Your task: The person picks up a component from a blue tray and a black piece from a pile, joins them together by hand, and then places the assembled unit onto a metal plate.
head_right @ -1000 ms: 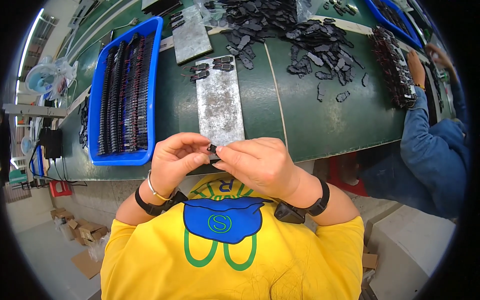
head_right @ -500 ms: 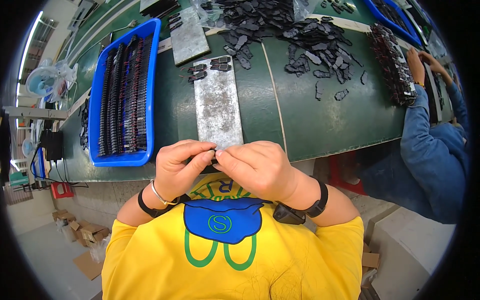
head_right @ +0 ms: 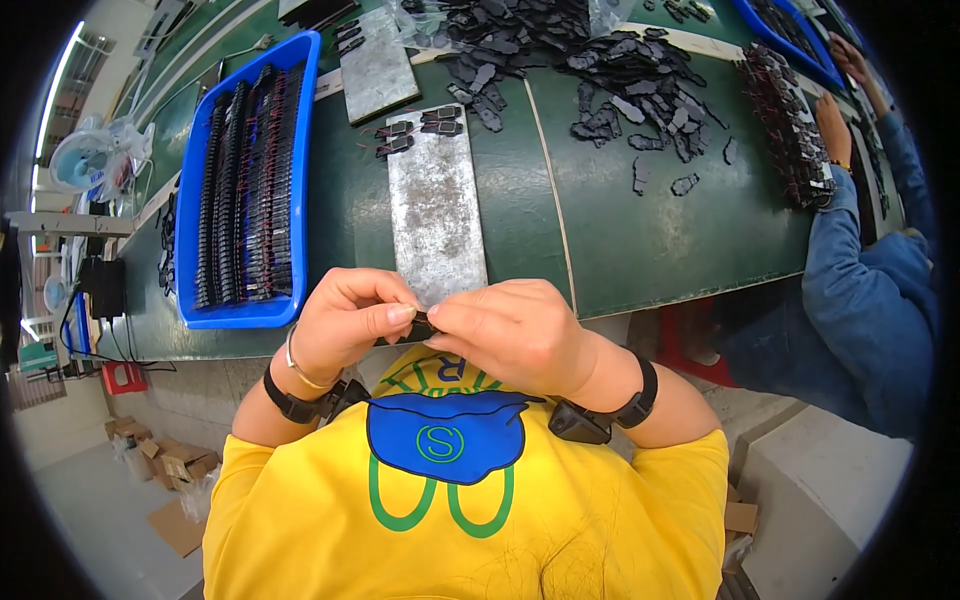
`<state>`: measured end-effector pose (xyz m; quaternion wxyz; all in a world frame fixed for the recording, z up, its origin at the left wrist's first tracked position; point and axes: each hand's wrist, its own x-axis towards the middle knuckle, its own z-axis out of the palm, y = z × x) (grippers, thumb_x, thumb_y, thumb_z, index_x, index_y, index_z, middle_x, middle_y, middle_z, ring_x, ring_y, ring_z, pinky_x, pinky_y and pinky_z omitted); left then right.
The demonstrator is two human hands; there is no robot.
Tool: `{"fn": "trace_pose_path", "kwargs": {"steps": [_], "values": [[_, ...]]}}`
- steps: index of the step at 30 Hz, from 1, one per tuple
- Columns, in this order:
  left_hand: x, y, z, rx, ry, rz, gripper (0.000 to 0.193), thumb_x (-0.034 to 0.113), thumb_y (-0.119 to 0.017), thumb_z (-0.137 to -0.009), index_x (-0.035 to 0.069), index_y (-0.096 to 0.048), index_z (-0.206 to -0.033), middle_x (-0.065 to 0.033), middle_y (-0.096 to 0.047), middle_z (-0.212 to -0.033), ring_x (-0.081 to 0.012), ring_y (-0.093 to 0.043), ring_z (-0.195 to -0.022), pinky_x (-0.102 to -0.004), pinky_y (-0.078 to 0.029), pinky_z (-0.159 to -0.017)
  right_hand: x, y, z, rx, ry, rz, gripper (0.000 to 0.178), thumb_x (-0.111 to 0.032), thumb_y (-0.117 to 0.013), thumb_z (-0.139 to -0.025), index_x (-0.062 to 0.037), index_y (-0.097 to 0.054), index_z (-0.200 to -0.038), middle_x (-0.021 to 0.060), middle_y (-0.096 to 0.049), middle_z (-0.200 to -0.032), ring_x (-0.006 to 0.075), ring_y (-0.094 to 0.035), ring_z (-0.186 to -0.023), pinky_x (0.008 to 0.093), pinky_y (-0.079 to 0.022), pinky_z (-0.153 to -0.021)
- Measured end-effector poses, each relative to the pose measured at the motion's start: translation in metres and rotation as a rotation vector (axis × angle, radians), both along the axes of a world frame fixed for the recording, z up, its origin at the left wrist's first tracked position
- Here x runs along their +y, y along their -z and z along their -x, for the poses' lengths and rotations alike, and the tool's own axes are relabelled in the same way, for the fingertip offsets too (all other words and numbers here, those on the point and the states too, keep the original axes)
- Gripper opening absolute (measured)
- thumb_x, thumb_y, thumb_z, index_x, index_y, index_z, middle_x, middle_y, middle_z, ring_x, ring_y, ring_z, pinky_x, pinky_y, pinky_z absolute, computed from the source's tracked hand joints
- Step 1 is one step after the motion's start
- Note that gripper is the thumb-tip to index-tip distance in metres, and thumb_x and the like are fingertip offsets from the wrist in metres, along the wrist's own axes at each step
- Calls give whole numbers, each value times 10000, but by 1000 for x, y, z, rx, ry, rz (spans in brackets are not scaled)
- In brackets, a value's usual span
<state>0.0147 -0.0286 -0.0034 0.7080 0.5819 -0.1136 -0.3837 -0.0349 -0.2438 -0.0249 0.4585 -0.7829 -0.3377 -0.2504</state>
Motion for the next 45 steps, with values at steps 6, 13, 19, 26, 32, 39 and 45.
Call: {"fn": "trace_pose_path", "kwargs": {"steps": [6,13,19,26,32,39,45], "values": [[0,4,-3,236,13,125,93,54,-639,-873,-31,-663,-901,-71,-636,-735,-103,-572,-605,-210,-460,-562,1,0,2,331,-10,-145,350,-83,-809,-676,-22,-636,-973,93,-670,-758,217,-652,-613,289,-503,-528],[0,7,-5,151,-57,4,105,108,-667,-874,8,-687,-898,-12,-636,-723,-54,-560,-603,-187,-455,-546,-2,-6,1,485,-3,-142,361,-65,-795,-692,-24,-633,-1012,108,-652,-804,198,-653,-642,287,-510,-555],[-5,1,1,-161,-84,-135,115,101,-672,-865,-11,-682,-886,-16,-628,-714,-52,-558,-614,-189,-451,-555,-10,-11,-3,437,3,-15,339,-28,-775,-717,14,-625,-1019,127,-658,-869,173,-645,-692,264,-526,-623],[-6,-3,-2,-412,-50,-197,92,54,-645,-865,-36,-665,-868,-35,-625,-732,-65,-553,-606,-196,-441,-554,-40,-10,2,294,213,123,264,13,-736,-725,20,-636,-969,126,-629,-827,177,-607,-643,252,-482,-577],[9,3,0,-218,-105,-128,74,35,-650,-856,-36,-669,-857,-40,-624,-739,-80,-565,-608,-199,-447,-558,-135,0,14,313,770,203,221,-13,-705,-759,22,-632,-965,115,-621,-852,162,-557,-607,244,-454,-568],[9,12,-1,-192,-106,-89,68,24,-650,-854,-43,-665,-856,-52,-619,-734,-85,-568,-608,-194,-456,-562,-164,-8,11,486,952,214,327,-116,-762,-727,3,-626,-999,98,-606,-890,155,-535,-625,260,-461,-598],[12,14,-1,-190,-113,-62,58,10,-639,-855,-42,-666,-856,-59,-617,-738,-90,-569,-606,-194,-458,-563,-166,-11,-1,473,945,453,439,-229,-808,-680,-7,-632,-1015,96,-594,-868,187,-552,-650,306,-482,-620]]}}
